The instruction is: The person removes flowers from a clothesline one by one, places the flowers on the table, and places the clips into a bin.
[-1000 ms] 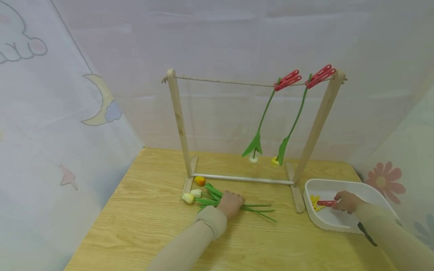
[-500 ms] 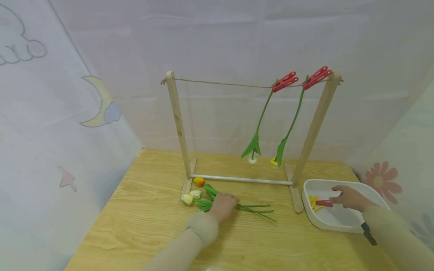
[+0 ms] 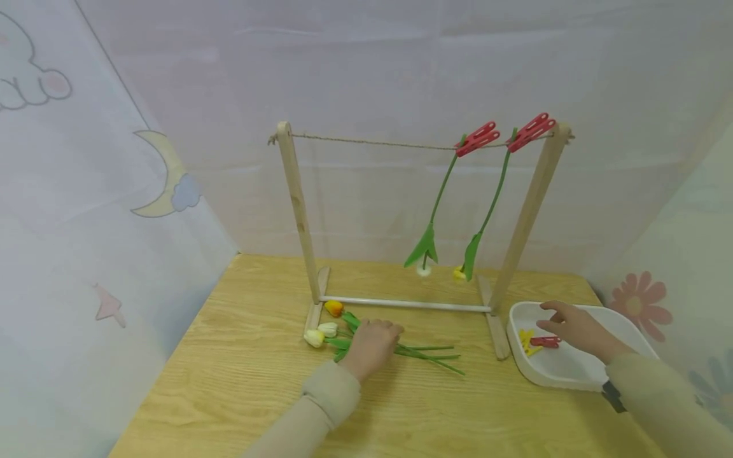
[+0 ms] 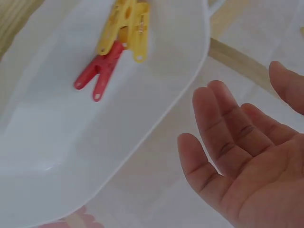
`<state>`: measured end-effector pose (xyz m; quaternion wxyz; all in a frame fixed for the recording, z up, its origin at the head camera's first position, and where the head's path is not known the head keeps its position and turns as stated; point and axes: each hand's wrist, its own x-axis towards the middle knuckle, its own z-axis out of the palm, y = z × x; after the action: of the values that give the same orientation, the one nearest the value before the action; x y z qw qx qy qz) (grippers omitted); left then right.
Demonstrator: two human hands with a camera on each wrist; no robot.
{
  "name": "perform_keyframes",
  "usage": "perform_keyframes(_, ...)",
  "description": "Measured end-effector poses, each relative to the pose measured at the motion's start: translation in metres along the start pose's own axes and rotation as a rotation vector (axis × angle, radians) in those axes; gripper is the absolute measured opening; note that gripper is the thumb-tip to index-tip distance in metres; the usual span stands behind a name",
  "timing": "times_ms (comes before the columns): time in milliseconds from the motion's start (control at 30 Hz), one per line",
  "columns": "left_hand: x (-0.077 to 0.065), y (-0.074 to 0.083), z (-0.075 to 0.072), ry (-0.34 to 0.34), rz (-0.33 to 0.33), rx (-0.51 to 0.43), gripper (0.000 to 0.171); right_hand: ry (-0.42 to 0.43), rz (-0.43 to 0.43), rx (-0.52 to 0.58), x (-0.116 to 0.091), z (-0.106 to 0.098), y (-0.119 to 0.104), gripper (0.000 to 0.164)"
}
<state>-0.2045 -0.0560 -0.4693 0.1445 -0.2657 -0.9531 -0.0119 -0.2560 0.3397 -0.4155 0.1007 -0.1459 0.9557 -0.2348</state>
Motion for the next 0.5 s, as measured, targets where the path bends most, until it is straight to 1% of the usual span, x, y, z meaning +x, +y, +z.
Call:
perform_keyframes(167,0.001,-0.003,-0.009,0.131,0.031,-0.031,0.016,0.082,-0.054,0.005,-0.004,-0.002,-0.019,0.051)
perform_keyframes(300,0.003,-0.005,-0.019,0.215,0.074,-0.065,0.016,0.129,-0.082,0.002,-0.007,-0.007,-0.037,0.049)
perform_keyframes(400,0.006,-0.007,-0.029,0.257,0.095,-0.070,0.016,0.152,-0.100,-0.002,-0.009,-0.011,-0.050,0.046)
perform_keyframes(500,0.009,-0.011,-0.037,0.277,0.087,-0.058,0.016,0.168,-0.133,0.006,-0.010,-0.014,-0.062,0.043)
